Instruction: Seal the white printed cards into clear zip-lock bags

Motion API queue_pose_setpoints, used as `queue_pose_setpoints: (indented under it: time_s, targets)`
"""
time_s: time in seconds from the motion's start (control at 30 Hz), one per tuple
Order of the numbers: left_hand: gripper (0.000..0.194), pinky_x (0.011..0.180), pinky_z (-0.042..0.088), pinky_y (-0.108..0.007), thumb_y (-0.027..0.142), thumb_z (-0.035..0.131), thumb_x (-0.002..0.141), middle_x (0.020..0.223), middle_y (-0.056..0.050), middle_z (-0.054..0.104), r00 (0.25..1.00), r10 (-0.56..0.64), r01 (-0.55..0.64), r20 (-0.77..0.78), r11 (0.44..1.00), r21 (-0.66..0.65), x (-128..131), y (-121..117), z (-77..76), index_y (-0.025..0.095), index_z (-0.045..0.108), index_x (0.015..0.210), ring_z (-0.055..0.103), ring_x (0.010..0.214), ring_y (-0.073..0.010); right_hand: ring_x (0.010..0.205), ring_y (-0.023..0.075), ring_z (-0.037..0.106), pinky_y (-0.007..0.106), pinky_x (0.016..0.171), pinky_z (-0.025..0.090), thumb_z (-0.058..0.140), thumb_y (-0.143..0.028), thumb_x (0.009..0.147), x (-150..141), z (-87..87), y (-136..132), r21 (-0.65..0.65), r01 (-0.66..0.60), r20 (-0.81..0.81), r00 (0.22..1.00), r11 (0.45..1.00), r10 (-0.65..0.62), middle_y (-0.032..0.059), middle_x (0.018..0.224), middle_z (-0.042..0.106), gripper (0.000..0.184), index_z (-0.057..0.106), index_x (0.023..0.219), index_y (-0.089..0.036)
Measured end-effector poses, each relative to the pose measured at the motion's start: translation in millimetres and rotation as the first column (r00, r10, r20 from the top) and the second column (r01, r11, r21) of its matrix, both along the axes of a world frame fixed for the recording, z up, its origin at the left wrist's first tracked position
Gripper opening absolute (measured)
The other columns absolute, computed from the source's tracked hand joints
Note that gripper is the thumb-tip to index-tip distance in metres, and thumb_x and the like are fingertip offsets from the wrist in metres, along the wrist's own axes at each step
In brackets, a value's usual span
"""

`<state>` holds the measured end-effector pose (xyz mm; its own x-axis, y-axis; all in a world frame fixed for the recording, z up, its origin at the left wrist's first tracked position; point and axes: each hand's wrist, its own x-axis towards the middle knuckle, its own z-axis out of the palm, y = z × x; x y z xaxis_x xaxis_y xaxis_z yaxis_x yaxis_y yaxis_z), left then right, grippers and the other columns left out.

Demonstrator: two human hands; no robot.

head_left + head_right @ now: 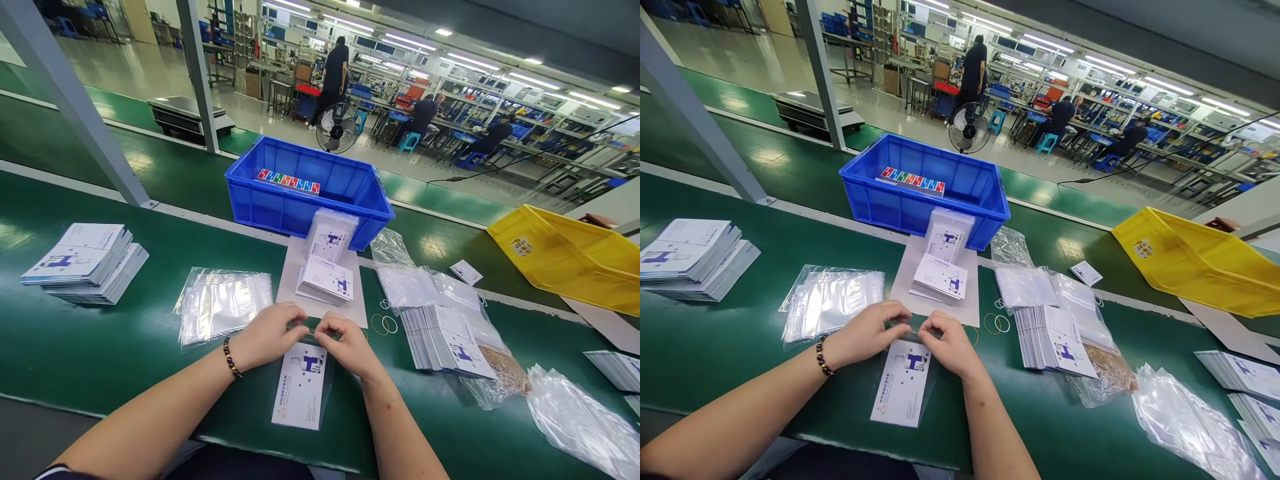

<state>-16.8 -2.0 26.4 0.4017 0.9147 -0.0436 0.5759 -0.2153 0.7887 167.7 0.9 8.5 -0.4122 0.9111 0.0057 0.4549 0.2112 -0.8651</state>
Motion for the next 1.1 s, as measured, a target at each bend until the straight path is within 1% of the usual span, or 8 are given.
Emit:
queue_pose_setpoints:
  time_s: [0.07, 0.17, 0.3, 0.47, 0.6, 0.73, 0.93, 1.1]
  targets:
    - [0.026, 0.063, 0.04, -0.029, 0.03, 0.037, 0.082, 0.078, -0.006, 0.063, 0.972, 0.092, -0.08, -0.218, 0.995, 0.064, -18.0, 4.6, 7.3, 0.017, 0.059, 0.076, 0.056, 0.072, -0.0189, 0.066, 0.0137, 0.05, 0.026, 0.062, 0.039, 0.057, -0.018, 0.068, 1.8, -1.5, 1.0, 0.059, 0.087, -0.018, 0.996, 0.994, -0.086, 0.0003, 0.07, 0.053, 0.006, 0.061, 0.072, -0.019]
    - [0.031, 0.053, 0.035, -0.029, 0.038, 0.039, 0.079, 0.069, -0.009, 0.062, 0.814, 0.132, -0.164, -0.566, 0.986, -0.007, -52.1, 14.2, 4.5, 0.016, 0.056, 0.065, 0.056, 0.065, -0.0229, 0.063, 0.0135, 0.048, 0.026, 0.062, 0.04, 0.056, -0.021, 0.069, 2.8, -4.7, 2.3, 0.088, 0.222, -0.052, 0.975, 0.971, -0.218, 0.0002, 0.068, 0.053, 0.008, 0.062, 0.075, -0.018]
    - [0.019, 0.05, 0.031, -0.027, 0.031, 0.045, 0.072, 0.071, -0.009, 0.063, 0.752, 0.049, -0.174, -0.657, 0.977, -0.126, -83.2, 19.4, -8.5, 0.017, 0.053, 0.063, 0.056, 0.064, -0.0227, 0.058, 0.0124, 0.046, 0.025, 0.057, 0.04, 0.054, -0.023, 0.072, 0.1, -6.9, 2.7, 0.072, 0.237, -0.072, 0.97, 0.969, -0.232, -0.0003, 0.062, 0.052, 0.01, 0.061, 0.066, -0.018]
    - [0.02, 0.05, 0.029, -0.025, 0.026, 0.038, 0.074, 0.068, -0.007, 0.061, 0.834, 0.047, -0.121, -0.549, 0.988, -0.1, -65.4, 7.7, -3.8, 0.018, 0.05, 0.06, 0.054, 0.061, -0.0198, 0.062, 0.0134, 0.051, 0.026, 0.059, 0.043, 0.052, -0.026, 0.076, -13.0, -7.9, -3.2, 0.15, 0.185, -0.15, 0.975, 0.971, -0.163, 0.0019, 0.066, 0.056, 0.017, 0.062, 0.065, -0.018]
    - [0.018, 0.049, 0.027, -0.025, 0.026, 0.042, 0.072, 0.059, -0.003, 0.057, 0.912, 0.02, -0.04, -0.411, 0.998, -0.041, -25.3, -4.3, 5.2, 0.019, 0.049, 0.058, 0.051, 0.057, -0.0173, 0.06, 0.0133, 0.055, 0.025, 0.057, 0.046, 0.054, -0.027, 0.076, -26.2, -16.4, -11.6, 0.126, 0.119, -0.15, 0.984, 0.985, -0.099, 0.0037, 0.075, 0.062, 0.023, 0.063, 0.095, -0.017]
    - [0.02, 0.05, 0.031, -0.023, 0.032, 0.045, 0.073, 0.059, 0.0, 0.054, 0.994, 0.052, -0.06, -0.092, 0.994, -0.088, 4.8, -3.6, 2.9, 0.018, 0.048, 0.059, 0.048, 0.056, -0.0146, 0.063, 0.0156, 0.057, 0.028, 0.06, 0.047, 0.041, -0.019, 0.083, -26.2, -25.8, -13.7, 0.356, 0.124, -0.003, 0.991, 0.926, -0.132, 0.0057, 0.071, 0.061, 0.029, 0.062, 0.101, -0.015]
    - [0.03, 0.042, 0.031, -0.021, 0.038, 0.043, 0.073, 0.047, 0.003, 0.046, 0.884, 0.323, -0.157, 0.339, 0.887, -0.435, 23.5, 6.9, -19.6, 0.017, 0.047, 0.053, 0.042, 0.044, -0.0102, 0.063, 0.0163, 0.056, 0.027, 0.057, 0.046, 0.036, -0.016, 0.084, -20.1, -24.4, -11.2, 0.528, 0.071, 0.135, 0.977, 0.846, -0.166, 0.0063, 0.071, 0.06, 0.033, 0.059, 0.107, -0.016]
    - [0.028, 0.044, 0.031, -0.021, 0.036, 0.05, 0.07, 0.046, 0.005, 0.043, 0.836, 0.331, -0.165, 0.438, 0.912, -0.375, 26.8, 5.3, -30.2, 0.016, 0.048, 0.051, 0.038, 0.044, -0.0081, 0.058, 0.0124, 0.05, 0.024, 0.055, 0.042, 0.048, -0.02, 0.078, -21.3, -13.6, -11.6, 0.383, 0.143, 0.022, 0.986, 0.912, -0.164, 0.0015, 0.067, 0.057, 0.014, 0.062, 0.082, -0.018]
